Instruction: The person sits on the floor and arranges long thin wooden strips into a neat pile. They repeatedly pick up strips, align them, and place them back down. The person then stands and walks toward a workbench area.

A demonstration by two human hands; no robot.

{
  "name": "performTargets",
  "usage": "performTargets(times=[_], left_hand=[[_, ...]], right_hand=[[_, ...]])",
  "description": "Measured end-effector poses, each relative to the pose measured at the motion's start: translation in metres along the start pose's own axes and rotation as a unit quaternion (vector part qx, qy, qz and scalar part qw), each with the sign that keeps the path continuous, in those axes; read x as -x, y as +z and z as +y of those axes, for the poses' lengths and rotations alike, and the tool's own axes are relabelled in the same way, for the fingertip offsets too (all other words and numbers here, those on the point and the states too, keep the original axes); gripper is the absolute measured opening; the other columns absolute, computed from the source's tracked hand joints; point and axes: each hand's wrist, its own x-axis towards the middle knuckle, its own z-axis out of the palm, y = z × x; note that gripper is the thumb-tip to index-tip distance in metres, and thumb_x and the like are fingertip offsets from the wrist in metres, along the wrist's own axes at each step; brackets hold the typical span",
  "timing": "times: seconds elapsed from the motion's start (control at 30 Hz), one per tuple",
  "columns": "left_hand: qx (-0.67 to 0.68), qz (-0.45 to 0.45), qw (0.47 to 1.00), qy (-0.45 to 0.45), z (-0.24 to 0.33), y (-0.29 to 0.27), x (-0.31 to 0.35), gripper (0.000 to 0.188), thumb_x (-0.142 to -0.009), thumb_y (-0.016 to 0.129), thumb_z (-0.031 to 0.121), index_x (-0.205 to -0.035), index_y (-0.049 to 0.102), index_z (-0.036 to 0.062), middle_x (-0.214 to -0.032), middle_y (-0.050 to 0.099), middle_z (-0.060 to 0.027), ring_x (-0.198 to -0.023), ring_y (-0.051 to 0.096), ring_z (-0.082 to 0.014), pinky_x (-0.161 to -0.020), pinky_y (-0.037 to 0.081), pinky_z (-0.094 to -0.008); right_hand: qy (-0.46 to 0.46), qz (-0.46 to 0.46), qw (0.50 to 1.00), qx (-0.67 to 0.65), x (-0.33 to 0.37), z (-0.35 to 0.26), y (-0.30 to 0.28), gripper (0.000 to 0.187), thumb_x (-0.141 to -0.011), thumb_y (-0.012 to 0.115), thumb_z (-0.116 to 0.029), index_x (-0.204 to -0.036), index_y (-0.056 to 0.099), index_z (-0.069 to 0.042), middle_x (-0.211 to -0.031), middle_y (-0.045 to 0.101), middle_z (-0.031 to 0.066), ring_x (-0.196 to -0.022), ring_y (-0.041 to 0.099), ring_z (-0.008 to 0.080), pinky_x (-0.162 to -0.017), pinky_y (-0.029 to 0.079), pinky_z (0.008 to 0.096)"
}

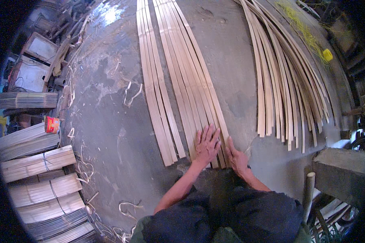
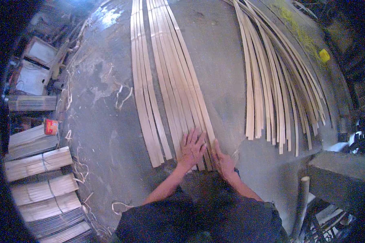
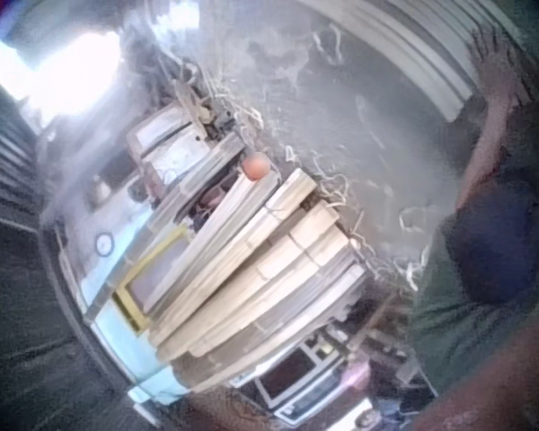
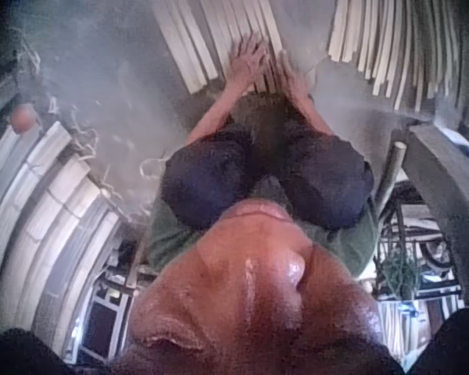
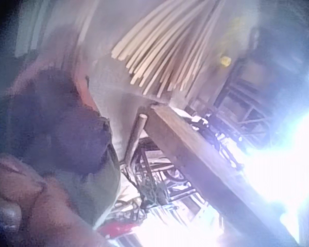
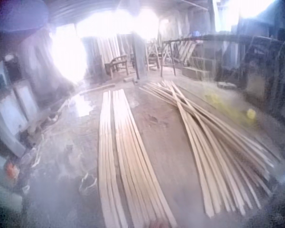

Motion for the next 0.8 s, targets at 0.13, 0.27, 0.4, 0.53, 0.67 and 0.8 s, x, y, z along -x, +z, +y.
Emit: performTargets(times=[0.13, 0.27, 0.4, 0.53, 0.67, 0.8], left_hand=[[0.017, 0.018, 1.000, 0.002, 0.001, -0.001, -0.002, 0.057, -0.092, 0.057, 0.030, -0.145, 0.045, 0.0141, -0.155, 0.036, -0.0133, -0.144, 0.031, -0.0312, -0.119, 0.016, -0.0507], [0.026, 0.019, 0.999, 0.005, 0.000, -0.001, 0.000, 0.056, -0.092, 0.057, 0.030, -0.144, 0.046, 0.0132, -0.156, 0.034, -0.0125, -0.145, 0.030, -0.0304, -0.120, 0.015, -0.0501], [0.017, 0.009, 1.000, 0.001, 0.000, -0.002, -0.003, 0.055, -0.093, 0.057, 0.032, -0.143, 0.047, 0.0128, -0.157, 0.033, -0.0121, -0.145, 0.030, -0.0297, -0.120, 0.014, -0.0488], [0.011, 0.007, 1.000, -0.006, 0.000, -0.003, 0.000, 0.053, -0.094, 0.056, 0.032, -0.143, 0.047, 0.0124, -0.155, 0.036, -0.0127, -0.145, 0.031, -0.0298, -0.121, 0.014, -0.0481], [0.057, 0.016, 0.998, -0.031, -0.004, -0.001, 0.001, 0.052, -0.096, 0.054, 0.033, -0.142, 0.048, 0.0084, -0.152, 0.039, -0.0139, -0.143, 0.032, -0.0309, -0.120, 0.016, -0.0478], [0.327, 0.070, 0.939, -0.084, 0.014, -0.032, -0.023, 0.041, -0.100, 0.052, 0.027, -0.131, 0.053, 0.0003, -0.137, 0.051, -0.0244, -0.131, 0.048, -0.0359, -0.110, 0.035, -0.0472]], right_hand=[[0.019, -0.020, 1.000, 0.014, -0.001, -0.005, -0.007, 0.056, -0.102, 0.042, -0.047, -0.154, 0.027, -0.032, -0.064, 0.060, 0.0264, -0.062, 0.064, 0.0450, -0.056, 0.047, 0.0528], [0.014, -0.012, 1.000, 0.009, 0.000, -0.005, -0.012, 0.056, -0.102, 0.041, -0.049, -0.154, 0.028, -0.032, -0.064, 0.060, 0.0258, -0.063, 0.064, 0.0445, -0.056, 0.048, 0.0513], [0.022, -0.019, 0.999, 0.035, -0.005, -0.005, -0.014, 0.056, -0.101, 0.045, -0.048, -0.153, 0.029, -0.033, -0.067, 0.060, 0.0274, -0.064, 0.064, 0.0452, -0.057, 0.048, 0.0511], [-0.053, 0.061, 0.996, -0.041, -0.002, 0.007, 0.000, 0.058, -0.102, 0.051, -0.033, -0.154, 0.030, -0.020, -0.061, 0.060, 0.0172, -0.056, 0.062, 0.0339, -0.054, 0.048, 0.0439], [-0.069, 0.139, 0.951, -0.267, 0.015, 0.006, 0.004, 0.055, -0.101, 0.053, -0.018, -0.151, 0.034, -0.005, -0.066, 0.060, 0.0061, -0.058, 0.057, 0.0193, -0.055, 0.047, 0.0345], [-0.049, 0.108, 0.978, -0.170, 0.040, 0.001, -0.006, 0.052, -0.102, 0.051, -0.015, -0.149, 0.037, 0.000, -0.085, 0.065, 0.0092, -0.065, 0.058, 0.0146, -0.062, 0.051, 0.0287]])
